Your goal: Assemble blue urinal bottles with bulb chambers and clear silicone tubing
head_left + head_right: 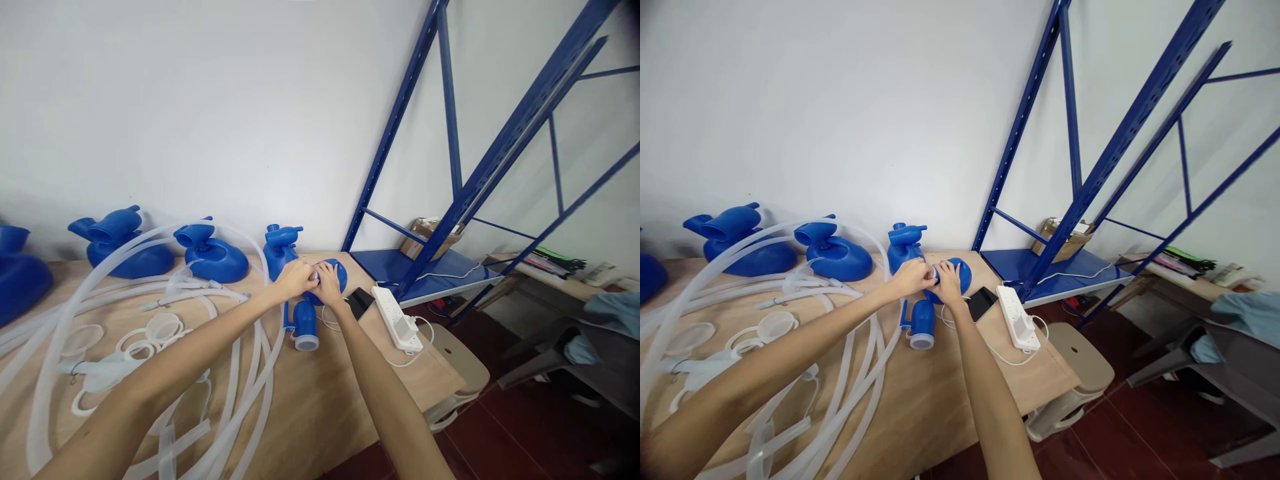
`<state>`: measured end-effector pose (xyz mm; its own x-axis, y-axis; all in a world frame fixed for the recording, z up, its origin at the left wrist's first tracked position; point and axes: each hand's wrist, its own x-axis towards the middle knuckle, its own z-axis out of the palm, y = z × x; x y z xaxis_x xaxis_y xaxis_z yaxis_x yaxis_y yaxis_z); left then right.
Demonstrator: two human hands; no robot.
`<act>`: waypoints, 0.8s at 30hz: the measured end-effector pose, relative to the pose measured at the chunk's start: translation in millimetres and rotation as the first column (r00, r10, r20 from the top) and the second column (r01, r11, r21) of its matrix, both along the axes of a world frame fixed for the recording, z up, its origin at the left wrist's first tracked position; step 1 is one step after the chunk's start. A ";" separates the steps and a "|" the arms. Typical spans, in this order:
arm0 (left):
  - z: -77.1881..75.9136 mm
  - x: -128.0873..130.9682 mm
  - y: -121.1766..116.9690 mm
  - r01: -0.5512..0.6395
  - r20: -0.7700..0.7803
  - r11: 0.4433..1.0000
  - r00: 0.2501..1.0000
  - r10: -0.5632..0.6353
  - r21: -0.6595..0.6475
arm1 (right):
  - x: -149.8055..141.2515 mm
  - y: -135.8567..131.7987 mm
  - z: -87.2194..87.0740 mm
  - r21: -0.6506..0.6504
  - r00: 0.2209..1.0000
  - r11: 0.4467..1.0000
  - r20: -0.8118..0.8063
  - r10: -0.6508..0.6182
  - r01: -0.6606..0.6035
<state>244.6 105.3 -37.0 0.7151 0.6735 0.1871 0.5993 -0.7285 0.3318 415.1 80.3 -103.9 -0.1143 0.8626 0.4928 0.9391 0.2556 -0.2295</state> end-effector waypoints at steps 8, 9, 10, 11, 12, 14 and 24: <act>4.7 16.7 -11.1 -0.234 0.047 0.940 0.966 0.253 -0.249 | -0.7 0.0 0.2 -0.013 1.000 1.000 0.000 -0.004 0.004; 6.2 15.9 -11.2 -0.234 0.050 0.935 0.965 0.256 -0.266 | -0.6 0.4 0.1 -0.014 1.000 1.000 -0.001 -0.007 0.007; 7.8 14.5 -11.6 -0.231 0.054 0.932 0.965 0.256 -0.280 | -0.5 0.8 -0.1 -0.015 1.000 1.000 -0.003 -0.009 0.009; 9.5 12.6 -12.1 -0.225 0.059 0.930 0.966 0.252 -0.290 | -0.4 1.2 -0.3 -0.018 1.000 1.000 -0.006 -0.011 0.011; 11.7 10.2 -12.7 -0.219 0.064 0.930 0.967 0.248 -0.297 | -0.4 1.5 -0.5 -0.021 1.000 1.000 -0.009 -0.012 0.012; 17.5 3.8 -14.2 -0.209 0.075 0.934 0.968 0.240 -0.290 | -0.6 2.2 -1.3 -0.027 1.000 1.000 -0.016 -0.016 0.015; 39.5 -149.7 -58.3 -0.377 -0.194 0.925 0.912 0.361 -0.053 | 4.0 -7.9 12.3 -0.100 0.999 0.994 -0.012 0.043 -0.044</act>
<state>94.9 47.0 2.6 0.4281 0.9037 0.0088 0.8747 -0.4168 0.2472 419.1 72.4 -91.6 -0.1480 0.9022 0.4050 0.9252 0.2710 -0.2656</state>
